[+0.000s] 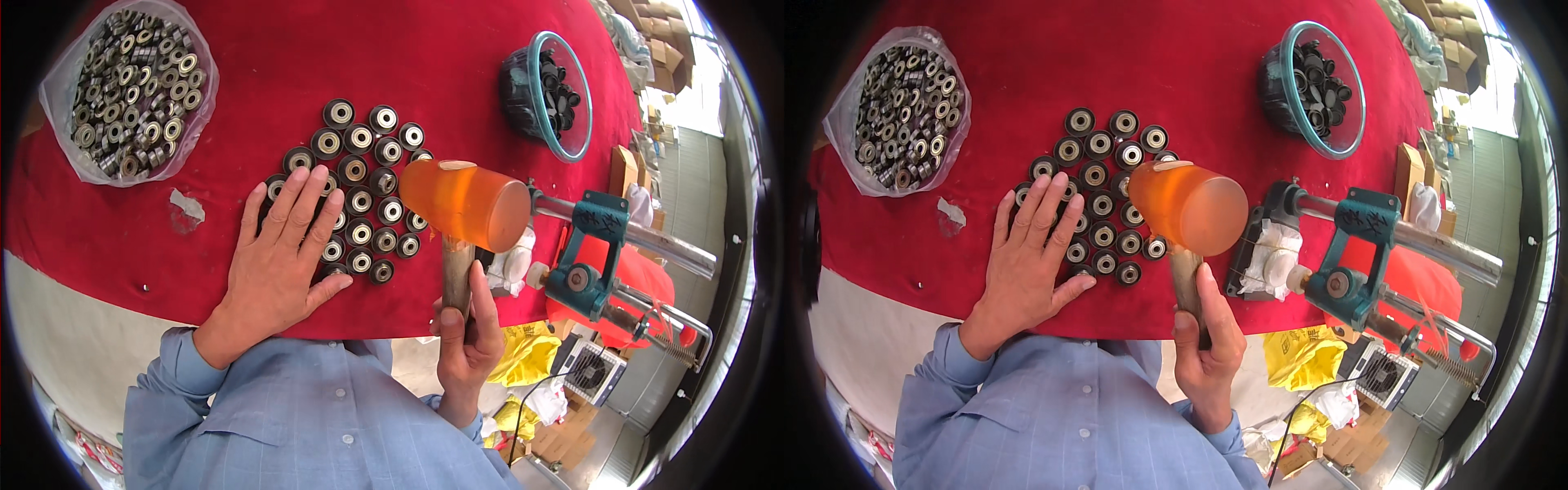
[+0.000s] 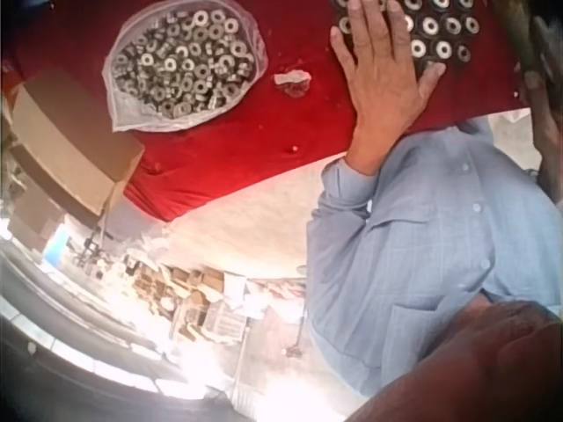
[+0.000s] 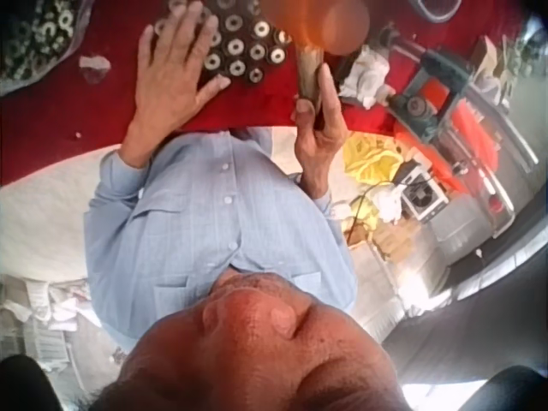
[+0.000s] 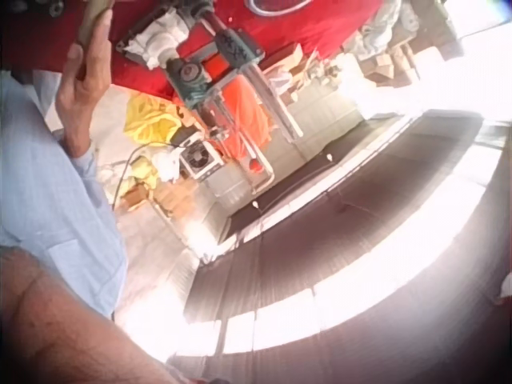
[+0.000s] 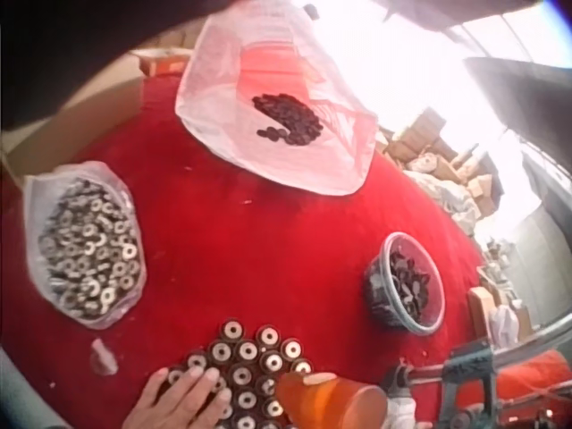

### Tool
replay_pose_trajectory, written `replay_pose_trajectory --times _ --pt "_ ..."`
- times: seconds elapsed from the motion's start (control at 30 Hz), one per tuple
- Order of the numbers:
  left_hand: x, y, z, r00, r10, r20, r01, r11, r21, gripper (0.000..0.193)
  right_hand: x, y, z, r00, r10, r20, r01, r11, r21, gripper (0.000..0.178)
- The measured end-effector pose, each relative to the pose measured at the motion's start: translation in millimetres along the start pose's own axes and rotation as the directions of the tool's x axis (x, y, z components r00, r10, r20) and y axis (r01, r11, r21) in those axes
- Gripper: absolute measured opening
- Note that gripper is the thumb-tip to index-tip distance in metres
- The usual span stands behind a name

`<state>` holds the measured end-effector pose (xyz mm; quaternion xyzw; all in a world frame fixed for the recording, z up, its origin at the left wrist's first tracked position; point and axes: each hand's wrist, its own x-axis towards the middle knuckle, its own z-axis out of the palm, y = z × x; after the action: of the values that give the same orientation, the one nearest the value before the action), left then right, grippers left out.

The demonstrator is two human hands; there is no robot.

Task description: The person arranges dark circular discs on a red table, then places metallic snap fastener components into each disc. They use a rubber mallet to tap the assembled fasteners to seat the components. The person continues assembling and tapping the fasteners in batches.

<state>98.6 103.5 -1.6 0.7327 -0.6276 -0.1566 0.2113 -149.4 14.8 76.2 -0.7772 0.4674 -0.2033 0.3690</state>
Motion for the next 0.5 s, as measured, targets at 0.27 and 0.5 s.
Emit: replay_pose_trajectory --times 0.27,0.5 --pt "-1.6 -1.0 -1.1 0.999 -0.022 0.041 0.022 1.0 -0.003 0.101 35.2 -22.1 -2.4 0.989 -0.025 0.144 0.046 0.988 -0.147 0.052" --pt "0.1 -0.6 -0.4 1.0 -0.008 0.024 0.008 1.0 -0.003 0.101 14.2 -9.8 3.5 0.984 -0.18 0.001 0.18 0.983 -0.024 0.054"
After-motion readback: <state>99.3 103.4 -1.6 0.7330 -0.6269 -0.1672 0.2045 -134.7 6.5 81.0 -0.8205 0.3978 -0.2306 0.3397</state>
